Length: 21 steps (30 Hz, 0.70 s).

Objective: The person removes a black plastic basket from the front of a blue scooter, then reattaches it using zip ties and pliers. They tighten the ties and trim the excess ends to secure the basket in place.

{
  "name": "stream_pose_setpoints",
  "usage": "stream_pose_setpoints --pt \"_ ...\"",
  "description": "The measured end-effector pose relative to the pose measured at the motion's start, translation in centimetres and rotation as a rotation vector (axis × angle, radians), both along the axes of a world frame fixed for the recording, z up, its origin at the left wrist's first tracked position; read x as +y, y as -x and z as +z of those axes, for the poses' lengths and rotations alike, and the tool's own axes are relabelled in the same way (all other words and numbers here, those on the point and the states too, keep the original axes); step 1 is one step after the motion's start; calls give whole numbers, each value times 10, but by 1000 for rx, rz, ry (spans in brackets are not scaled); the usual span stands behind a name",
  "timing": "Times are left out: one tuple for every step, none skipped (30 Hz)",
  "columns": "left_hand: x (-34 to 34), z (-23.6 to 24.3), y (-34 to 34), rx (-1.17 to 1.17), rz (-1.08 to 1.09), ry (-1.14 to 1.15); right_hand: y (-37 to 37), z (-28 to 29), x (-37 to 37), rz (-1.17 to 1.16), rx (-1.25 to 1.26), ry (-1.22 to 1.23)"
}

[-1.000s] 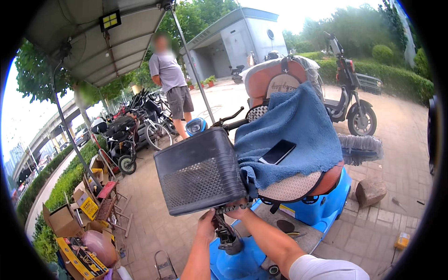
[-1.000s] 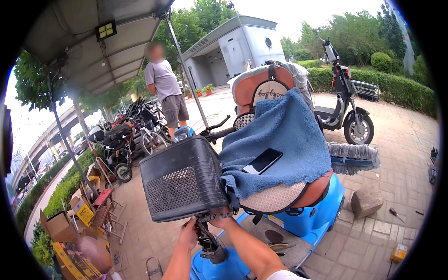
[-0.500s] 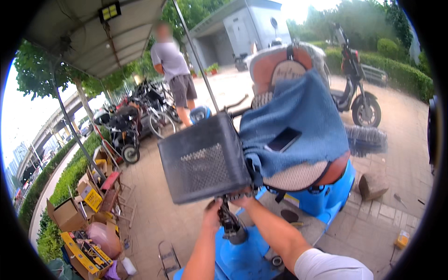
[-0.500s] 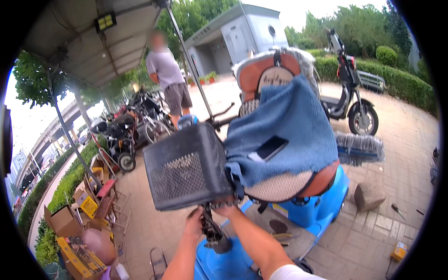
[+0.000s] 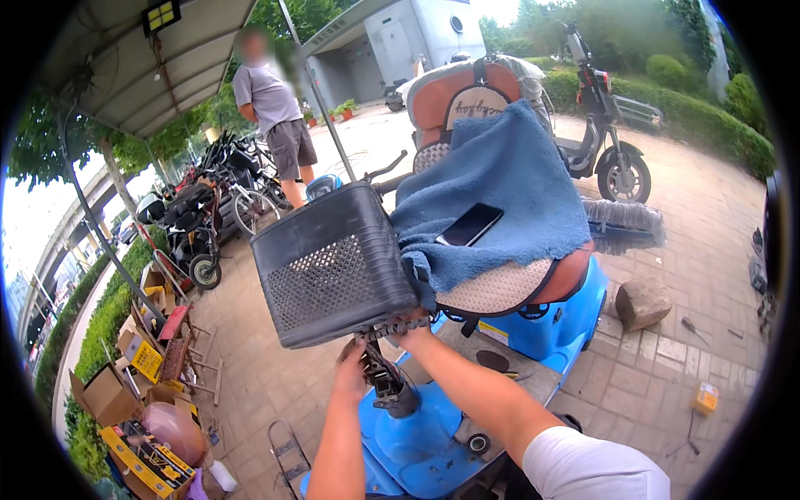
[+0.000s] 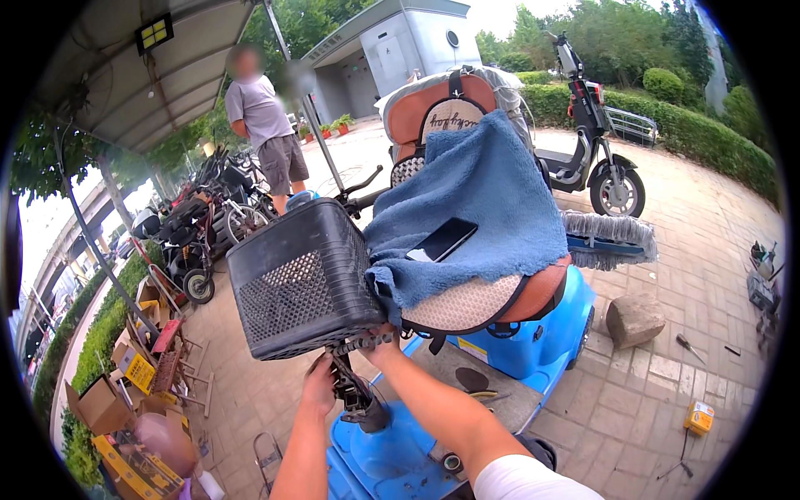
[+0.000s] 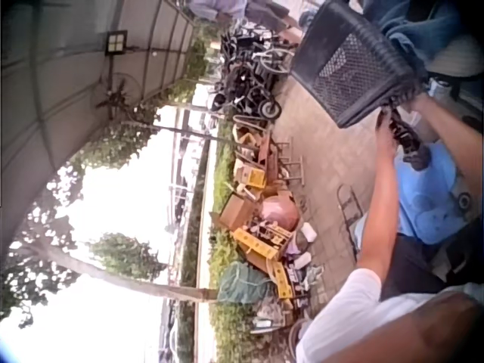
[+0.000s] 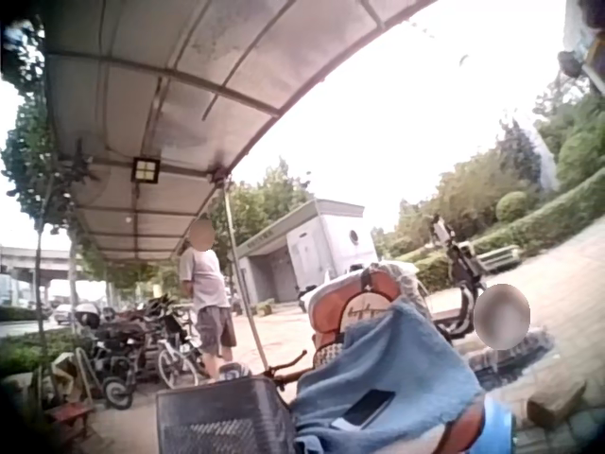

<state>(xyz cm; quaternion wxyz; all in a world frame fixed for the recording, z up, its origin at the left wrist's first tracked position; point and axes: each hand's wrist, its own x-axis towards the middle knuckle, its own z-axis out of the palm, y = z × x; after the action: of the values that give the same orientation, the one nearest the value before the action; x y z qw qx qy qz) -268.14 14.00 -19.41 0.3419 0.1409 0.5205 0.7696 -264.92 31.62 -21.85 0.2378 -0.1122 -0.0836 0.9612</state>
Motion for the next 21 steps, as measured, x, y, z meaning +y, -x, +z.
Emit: stream_pose_setpoints --pt "-2 0 1 3 -5 2 -4 3 -6 -32 -127 -27" --pt "-5 1 1 5 9 17 -7 6 -12 -70 -279 -45" --pt "-7 2 1 -13 12 12 -10 11 -17 -93 -324 -66" --pt "-9 4 0 -33 36 19 -15 15 -23 -119 -392 -80" --pt "-11 6 -1 -55 68 25 -18 22 -27 -143 -458 -96" --pt "-13 8 -3 -62 65 17 -25 27 -30 -101 -484 -198" --pt "-16 10 -4 -44 51 25 -35 33 -28 -67 -514 -304" --pt "-17 12 -6 -37 43 54 -45 39 -25 -57 -588 -389" --pt "-19 13 -7 -25 34 39 -54 46 -22 -51 -551 -457" --pt "-21 15 -8 -18 23 37 -65 54 -16 43 -580 -652" --pt "-24 16 -9 -16 27 44 -78 64 -9 142 -604 -844" --pt "-25 16 -9 -10 14 36 -90 74 -2 245 -624 -1032" --pt "-26 16 -9 -8 14 36 -103 85 2 256 -661 -1302" --pt "-26 16 -9 -7 12 40 -113 98 7 287 -736 -1550" --pt "-26 15 -9 -6 7 42 -122 113 11 295 -791 -1727" --pt "-24 15 -8 -4 1 43 -131 128 14 304 -873 -1904" --pt "-21 13 -8 4 -3 31 -141 141 13 158 -820 -1993" --pt "-18 12 -8 2 16 42 -149 156 13 11 -817 -2072" --pt "-15 11 -8 2 38 51 -157 169 13 -56 -771 -2017" --pt "-13 10 -9 2 60 60 -162 180 12 -167 -735 -1942" --pt "-10 9 -10 8 108 86 -165 191 11 -261 -730 -1945"
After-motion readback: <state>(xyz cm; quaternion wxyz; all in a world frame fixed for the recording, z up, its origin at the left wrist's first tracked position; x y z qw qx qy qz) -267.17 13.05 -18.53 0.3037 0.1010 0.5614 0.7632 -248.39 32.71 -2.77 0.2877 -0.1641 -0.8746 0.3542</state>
